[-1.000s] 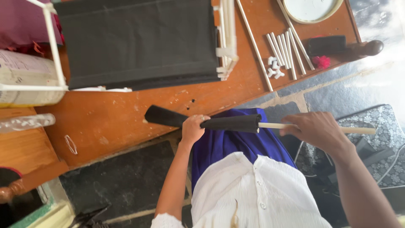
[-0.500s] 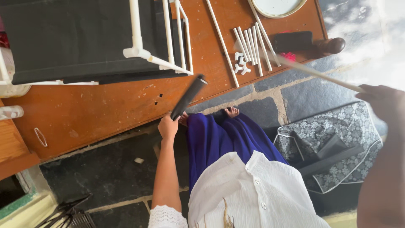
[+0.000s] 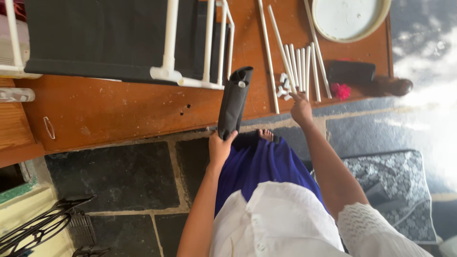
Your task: The person assembles a small furniture frame using white plastic pipes and connectors. They repeatedly insert pipes into connectors, attach a black fabric panel to the frame, and adjust the structure on a wooden table.
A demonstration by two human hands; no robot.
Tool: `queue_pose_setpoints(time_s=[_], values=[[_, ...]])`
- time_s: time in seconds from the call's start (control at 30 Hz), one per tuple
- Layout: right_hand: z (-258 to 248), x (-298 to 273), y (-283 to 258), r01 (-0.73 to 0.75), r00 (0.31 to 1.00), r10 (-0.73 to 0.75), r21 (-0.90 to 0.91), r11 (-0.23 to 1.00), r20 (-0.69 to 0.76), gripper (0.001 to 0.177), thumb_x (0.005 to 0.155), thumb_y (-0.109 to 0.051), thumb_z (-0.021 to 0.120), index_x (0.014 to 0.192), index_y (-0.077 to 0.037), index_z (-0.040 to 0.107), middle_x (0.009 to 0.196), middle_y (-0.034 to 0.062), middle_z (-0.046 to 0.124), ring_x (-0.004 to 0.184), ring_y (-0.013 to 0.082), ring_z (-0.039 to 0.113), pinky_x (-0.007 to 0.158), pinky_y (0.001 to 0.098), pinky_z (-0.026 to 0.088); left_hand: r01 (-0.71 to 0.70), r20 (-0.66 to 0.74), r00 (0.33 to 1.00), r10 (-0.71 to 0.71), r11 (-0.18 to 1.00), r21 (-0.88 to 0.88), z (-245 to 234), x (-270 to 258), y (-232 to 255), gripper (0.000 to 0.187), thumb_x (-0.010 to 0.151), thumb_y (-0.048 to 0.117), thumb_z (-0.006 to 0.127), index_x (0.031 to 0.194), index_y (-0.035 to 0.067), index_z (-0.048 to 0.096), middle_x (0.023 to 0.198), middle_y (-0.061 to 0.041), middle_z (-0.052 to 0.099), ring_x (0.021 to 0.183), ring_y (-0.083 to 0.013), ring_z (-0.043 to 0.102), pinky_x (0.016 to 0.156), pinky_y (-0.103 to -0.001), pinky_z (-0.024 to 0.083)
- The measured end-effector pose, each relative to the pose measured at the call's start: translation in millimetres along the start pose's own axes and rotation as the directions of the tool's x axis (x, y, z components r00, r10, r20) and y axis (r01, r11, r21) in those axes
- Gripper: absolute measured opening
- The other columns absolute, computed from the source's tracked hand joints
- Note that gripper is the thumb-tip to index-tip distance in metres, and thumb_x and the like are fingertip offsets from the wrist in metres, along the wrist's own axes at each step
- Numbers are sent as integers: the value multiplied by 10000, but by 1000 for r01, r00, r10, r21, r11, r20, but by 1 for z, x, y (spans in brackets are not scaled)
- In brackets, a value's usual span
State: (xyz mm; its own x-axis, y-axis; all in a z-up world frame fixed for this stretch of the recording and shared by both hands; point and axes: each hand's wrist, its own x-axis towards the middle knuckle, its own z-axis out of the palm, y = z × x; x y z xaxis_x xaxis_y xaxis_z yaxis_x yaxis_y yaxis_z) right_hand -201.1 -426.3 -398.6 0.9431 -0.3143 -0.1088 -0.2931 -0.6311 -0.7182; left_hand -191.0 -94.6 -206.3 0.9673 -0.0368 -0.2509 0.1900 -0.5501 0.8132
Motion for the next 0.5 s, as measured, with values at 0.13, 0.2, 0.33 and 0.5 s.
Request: queue_pose_setpoints(time_s=[0.13,0.2,0.33,0.5], values=[[41,37,9,-21,988,26,-34,999,151,655,790,121,510,1375,-146,636,1315,183,608,1260,368,563,1055,432,484,15,-24,1000,-17,996,-90,-12,-3,20,311,842,231,820,965,-39,727,763,-166,736,662,-249,703,654,-353,527],[51,54,10,-4,975,27,-107,994,218,695,778,116,540,1408,-165,622,1383,208,553,1305,394,506,1072,455,450,13,-27,1000,-16,994,-107,-16,-1,26,301,855,235,816,959,-33,727,765,-151,741,661,-230,702,650,-342,527],[55,79,9,-35,938,103,-206,978,330,591,814,46,602,1368,-159,602,1500,204,450,1384,399,423,1086,481,394,-23,-16,1000,22,994,-102,-20,2,38,291,885,251,805,958,-20,729,753,-127,736,660,-211,687,651,-332,525],[31,65,-4,78,956,-39,-123,989,290,587,819,77,552,1369,-100,654,1417,164,635,1363,345,562,1181,444,448,-62,-8,998,61,975,-213,-13,12,73,399,878,317,814,1019,-46,725,851,-140,761,762,-224,710,728,-332,537]])
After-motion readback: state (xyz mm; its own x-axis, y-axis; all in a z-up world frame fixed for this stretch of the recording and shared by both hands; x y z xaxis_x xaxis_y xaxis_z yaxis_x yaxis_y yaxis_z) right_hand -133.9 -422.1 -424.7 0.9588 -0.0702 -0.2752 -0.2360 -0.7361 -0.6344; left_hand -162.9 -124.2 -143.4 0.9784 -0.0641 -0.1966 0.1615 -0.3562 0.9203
